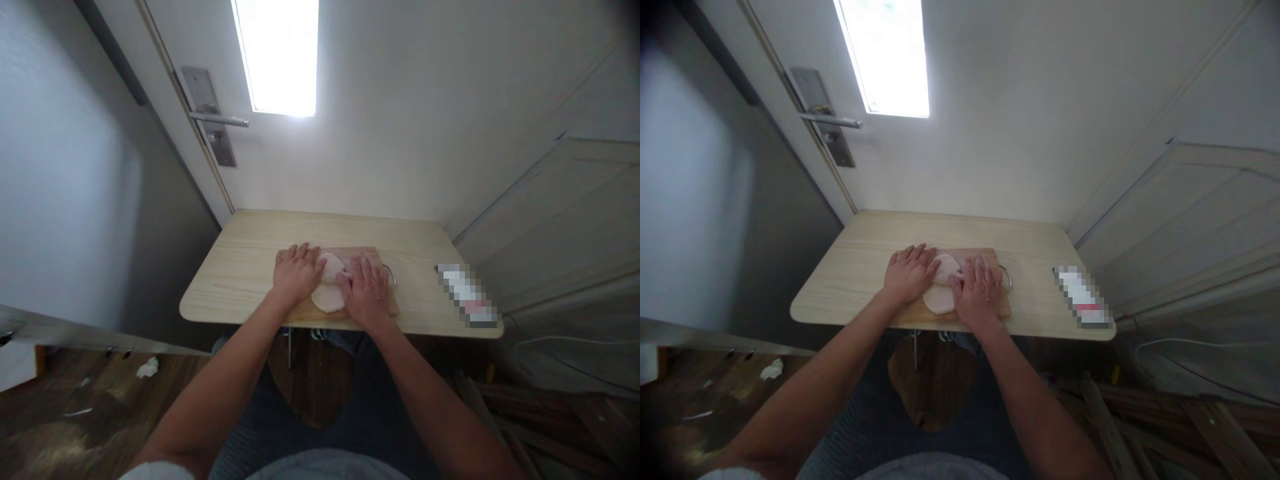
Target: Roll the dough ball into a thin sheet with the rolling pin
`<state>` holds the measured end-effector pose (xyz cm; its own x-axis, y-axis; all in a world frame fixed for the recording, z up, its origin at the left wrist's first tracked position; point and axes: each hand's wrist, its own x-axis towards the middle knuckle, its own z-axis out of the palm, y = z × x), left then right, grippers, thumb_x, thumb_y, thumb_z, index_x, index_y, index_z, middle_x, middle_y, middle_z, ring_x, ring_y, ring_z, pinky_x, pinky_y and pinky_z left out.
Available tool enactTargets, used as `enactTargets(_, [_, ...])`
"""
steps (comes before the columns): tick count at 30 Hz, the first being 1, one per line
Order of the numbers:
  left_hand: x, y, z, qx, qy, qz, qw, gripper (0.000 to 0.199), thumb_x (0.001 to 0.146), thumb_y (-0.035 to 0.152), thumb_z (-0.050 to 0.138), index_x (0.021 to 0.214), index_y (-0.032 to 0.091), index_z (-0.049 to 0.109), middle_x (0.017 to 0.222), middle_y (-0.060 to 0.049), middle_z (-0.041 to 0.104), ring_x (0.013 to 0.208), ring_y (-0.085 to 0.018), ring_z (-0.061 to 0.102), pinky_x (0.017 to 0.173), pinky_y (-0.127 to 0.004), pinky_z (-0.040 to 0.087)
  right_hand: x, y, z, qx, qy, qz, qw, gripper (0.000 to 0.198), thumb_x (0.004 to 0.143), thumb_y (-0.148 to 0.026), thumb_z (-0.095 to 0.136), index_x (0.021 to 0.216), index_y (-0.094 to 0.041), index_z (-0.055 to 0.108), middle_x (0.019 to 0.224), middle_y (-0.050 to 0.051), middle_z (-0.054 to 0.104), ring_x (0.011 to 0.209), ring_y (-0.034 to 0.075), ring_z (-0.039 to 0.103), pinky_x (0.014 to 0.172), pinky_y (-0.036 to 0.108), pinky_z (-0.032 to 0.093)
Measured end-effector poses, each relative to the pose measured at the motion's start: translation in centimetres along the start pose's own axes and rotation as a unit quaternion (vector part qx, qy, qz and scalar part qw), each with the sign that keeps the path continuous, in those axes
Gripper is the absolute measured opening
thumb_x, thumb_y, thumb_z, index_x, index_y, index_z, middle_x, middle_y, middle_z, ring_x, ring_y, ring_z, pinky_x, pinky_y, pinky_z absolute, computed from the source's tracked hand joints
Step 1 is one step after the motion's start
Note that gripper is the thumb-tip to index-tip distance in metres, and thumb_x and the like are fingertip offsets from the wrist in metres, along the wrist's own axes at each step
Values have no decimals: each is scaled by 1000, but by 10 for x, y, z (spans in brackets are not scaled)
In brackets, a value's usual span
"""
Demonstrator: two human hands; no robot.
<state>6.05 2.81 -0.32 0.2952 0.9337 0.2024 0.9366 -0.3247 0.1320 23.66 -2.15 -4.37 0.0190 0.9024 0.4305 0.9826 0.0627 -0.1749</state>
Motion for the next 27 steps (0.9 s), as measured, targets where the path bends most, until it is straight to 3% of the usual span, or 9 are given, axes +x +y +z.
enactTargets(9, [-22, 5, -6, 10, 40, 7, 999, 50, 104, 49, 26, 137, 29, 58, 148, -6, 55, 136, -30, 47, 110, -52, 37, -23, 2, 2, -7, 69, -37, 997, 55, 102, -48, 41, 142, -12, 54, 144, 20, 56, 135, 35, 47, 113, 58, 30])
enactTargets(23, [-76, 14, -5, -22, 65, 8, 998, 49, 104, 50, 31, 142, 30, 53, 153, -4, 51, 144, -28, 40, 117, -54, 33, -81, -2, -18, 10, 92, -64, 994, 62, 101, -53, 42, 148, -14, 47, 152, 20, 49, 143, 38, 40, 115, 62, 27])
enactTargets(27, [-72, 13, -2, -19, 60, 7, 998, 50, 104, 51, 29, 143, 30, 52, 153, -5, 51, 143, -29, 41, 117, -60, 31, -76, 3, -15, -7, 74, -77, 994, 64, 103, -54, 36, 146, -8, 48, 152, 21, 48, 143, 37, 39, 116, 62, 26])
